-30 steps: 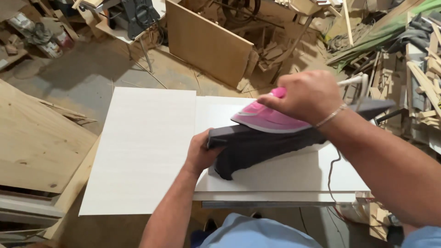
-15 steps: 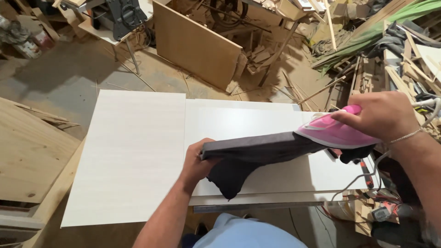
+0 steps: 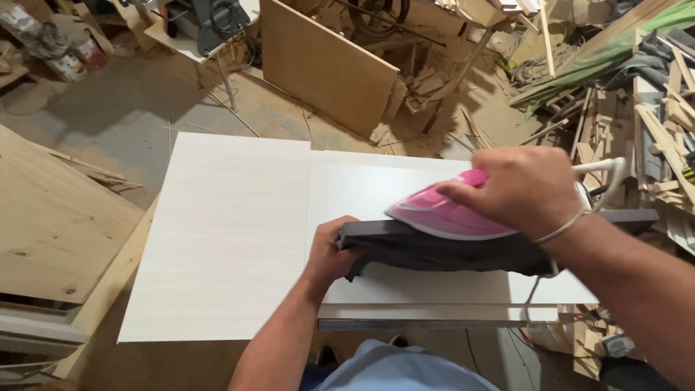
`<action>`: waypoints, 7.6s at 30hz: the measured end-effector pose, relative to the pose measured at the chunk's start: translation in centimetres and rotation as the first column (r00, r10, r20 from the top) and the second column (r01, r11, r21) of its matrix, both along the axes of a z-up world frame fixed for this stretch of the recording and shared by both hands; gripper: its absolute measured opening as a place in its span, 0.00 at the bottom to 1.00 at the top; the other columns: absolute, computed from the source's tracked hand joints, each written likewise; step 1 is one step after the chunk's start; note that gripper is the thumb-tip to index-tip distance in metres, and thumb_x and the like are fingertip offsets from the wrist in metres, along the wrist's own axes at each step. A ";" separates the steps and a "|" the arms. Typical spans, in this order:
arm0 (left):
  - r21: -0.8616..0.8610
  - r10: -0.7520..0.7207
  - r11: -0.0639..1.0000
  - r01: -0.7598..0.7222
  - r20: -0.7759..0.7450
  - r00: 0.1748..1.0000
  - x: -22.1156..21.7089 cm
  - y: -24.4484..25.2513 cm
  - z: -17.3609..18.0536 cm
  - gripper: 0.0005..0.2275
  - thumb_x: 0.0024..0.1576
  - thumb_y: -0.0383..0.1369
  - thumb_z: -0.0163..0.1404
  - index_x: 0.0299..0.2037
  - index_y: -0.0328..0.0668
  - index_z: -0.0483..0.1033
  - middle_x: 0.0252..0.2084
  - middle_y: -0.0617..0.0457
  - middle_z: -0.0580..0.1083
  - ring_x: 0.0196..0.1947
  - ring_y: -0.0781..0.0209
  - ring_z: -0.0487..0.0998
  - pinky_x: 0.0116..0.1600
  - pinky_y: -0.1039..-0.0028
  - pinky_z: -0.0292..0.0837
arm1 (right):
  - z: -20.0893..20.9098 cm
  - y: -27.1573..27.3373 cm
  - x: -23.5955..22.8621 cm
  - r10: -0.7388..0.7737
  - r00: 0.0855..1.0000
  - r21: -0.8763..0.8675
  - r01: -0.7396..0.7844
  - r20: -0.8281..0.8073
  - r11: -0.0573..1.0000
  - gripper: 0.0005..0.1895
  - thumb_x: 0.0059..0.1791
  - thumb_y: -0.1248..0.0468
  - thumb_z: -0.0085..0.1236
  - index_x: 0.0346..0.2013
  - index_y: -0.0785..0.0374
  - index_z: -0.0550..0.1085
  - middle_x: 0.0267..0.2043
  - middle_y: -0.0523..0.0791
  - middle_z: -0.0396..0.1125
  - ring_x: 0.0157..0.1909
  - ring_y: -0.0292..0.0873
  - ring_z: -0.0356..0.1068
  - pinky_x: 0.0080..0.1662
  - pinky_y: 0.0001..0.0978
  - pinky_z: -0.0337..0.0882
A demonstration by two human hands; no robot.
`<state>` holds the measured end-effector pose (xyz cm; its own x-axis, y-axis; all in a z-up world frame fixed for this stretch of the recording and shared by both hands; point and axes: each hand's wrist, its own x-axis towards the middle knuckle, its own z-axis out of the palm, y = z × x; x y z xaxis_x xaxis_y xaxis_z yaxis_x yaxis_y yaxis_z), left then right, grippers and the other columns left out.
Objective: Ironing a piece of black fabric onto a white board on a workbench
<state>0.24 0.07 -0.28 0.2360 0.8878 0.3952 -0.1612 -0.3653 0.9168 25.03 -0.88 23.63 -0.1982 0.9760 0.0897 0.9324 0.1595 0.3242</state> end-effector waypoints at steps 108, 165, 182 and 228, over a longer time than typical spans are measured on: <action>-0.001 0.102 0.995 -0.102 0.063 0.993 1.1 4.1 -2.1 0.10 0.47 0.27 0.64 0.39 0.34 0.84 0.34 0.43 0.81 0.40 0.57 0.80 0.49 0.57 0.76 | 0.2 1.0 -11.0 0.129 0.968 0.139 -0.100 -0.217 0.985 0.36 0.43 0.23 0.43 0.27 0.50 0.76 0.25 0.47 0.71 0.37 0.56 0.76 0.40 0.47 0.71; -0.147 0.145 0.976 -0.159 -0.098 0.985 -0.6 6.3 -6.2 0.05 0.47 0.27 0.63 0.31 0.36 0.82 0.26 0.44 0.75 0.33 0.59 0.73 0.45 0.58 0.70 | 0.0 2.9 -12.5 0.133 0.924 0.067 -0.116 -0.360 0.991 0.39 0.41 0.25 0.38 0.30 0.55 0.79 0.29 0.49 0.74 0.40 0.56 0.76 0.42 0.48 0.72; -0.153 0.163 0.972 -0.178 -0.108 0.981 -0.7 6.1 -4.9 0.03 0.48 0.27 0.62 0.27 0.37 0.81 0.22 0.47 0.74 0.28 0.61 0.70 0.41 0.61 0.69 | 0.6 2.5 -12.6 0.107 0.928 0.047 -0.096 -0.356 0.994 0.38 0.41 0.26 0.39 0.32 0.53 0.79 0.30 0.50 0.74 0.42 0.56 0.76 0.43 0.48 0.72; -0.246 0.144 0.956 -0.161 -0.087 0.986 -0.2 4.6 0.5 0.02 0.50 0.28 0.60 0.28 0.41 0.82 0.21 0.49 0.76 0.30 0.62 0.73 0.38 0.65 0.72 | -0.7 3.4 5.5 -0.052 0.993 0.167 0.069 -0.102 0.984 0.33 0.42 0.22 0.42 0.27 0.44 0.76 0.27 0.43 0.71 0.39 0.50 0.75 0.43 0.41 0.72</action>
